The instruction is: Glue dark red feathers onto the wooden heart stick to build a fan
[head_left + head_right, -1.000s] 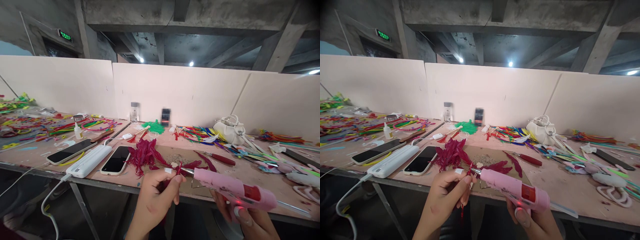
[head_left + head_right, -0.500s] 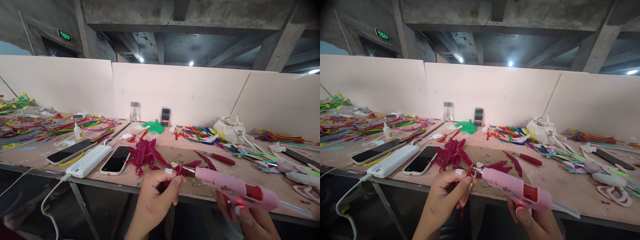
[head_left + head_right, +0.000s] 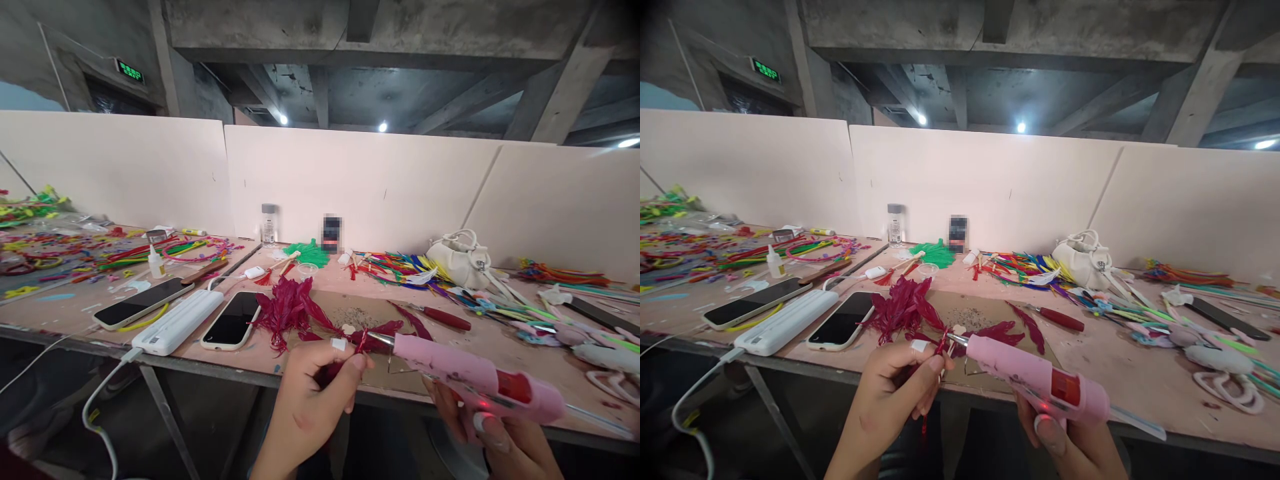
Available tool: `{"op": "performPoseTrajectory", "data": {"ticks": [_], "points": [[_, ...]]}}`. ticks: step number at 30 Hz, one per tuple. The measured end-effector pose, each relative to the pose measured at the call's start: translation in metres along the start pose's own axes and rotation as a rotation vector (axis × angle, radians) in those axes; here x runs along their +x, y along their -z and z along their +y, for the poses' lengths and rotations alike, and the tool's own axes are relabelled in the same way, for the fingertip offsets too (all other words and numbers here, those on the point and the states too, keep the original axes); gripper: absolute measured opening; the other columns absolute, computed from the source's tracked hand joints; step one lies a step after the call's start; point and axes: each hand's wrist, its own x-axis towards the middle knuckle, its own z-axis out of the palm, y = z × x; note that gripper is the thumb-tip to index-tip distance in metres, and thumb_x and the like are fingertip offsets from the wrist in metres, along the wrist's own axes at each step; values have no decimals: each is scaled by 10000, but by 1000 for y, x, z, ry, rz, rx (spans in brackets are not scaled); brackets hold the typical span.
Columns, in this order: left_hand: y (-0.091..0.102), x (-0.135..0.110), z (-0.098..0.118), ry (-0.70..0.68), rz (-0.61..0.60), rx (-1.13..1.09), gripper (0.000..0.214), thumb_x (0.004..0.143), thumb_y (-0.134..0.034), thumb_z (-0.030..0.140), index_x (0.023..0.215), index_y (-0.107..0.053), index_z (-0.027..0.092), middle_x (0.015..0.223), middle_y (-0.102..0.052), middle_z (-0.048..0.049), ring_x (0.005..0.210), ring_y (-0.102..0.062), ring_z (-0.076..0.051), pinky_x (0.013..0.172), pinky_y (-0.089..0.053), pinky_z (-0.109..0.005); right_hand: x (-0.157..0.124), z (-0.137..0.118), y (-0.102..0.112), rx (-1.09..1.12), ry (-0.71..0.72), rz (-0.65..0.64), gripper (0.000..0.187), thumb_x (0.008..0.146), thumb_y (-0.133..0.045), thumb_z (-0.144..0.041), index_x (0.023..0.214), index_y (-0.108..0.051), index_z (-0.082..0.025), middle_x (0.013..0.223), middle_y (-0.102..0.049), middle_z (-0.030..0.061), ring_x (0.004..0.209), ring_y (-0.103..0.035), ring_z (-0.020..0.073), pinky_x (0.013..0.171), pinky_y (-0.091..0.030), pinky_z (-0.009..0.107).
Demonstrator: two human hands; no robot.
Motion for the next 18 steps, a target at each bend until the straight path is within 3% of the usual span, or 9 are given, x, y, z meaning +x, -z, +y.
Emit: {"op": "performPoseTrajectory", "data": {"ticks": [6,12,18], "points": [[0,-1,2,18,8,16,415,949,-631,493,744,-748,152,459,-473,29,429,-431,-93,451,-329,-216,-1,2,3,1,31,-71,529,1037,-432,-575,683,-575,-209,591,-526,21,531,-479,163,515,-365,296],[1,-1,-3,3,22,35,446,939,-634,523,699,-732,160,450,-464,28,419,-423,-95,436,-313,-225,-3,-6,-5,8,-21,85,520,1001,-502,-596,664,-594,-211,589,-551,38,541,-507,183,506,-382,302],[1,-7,-12,-7,93,-23,307,886,-731,471,795,-808,188,551,-607,-8,425,-434,-102,424,-323,-240,3,-5,6,-94,5,-71,527,1013,-491,-595,686,-629,-206,570,-564,15,497,-525,150,462,-402,250]]}}
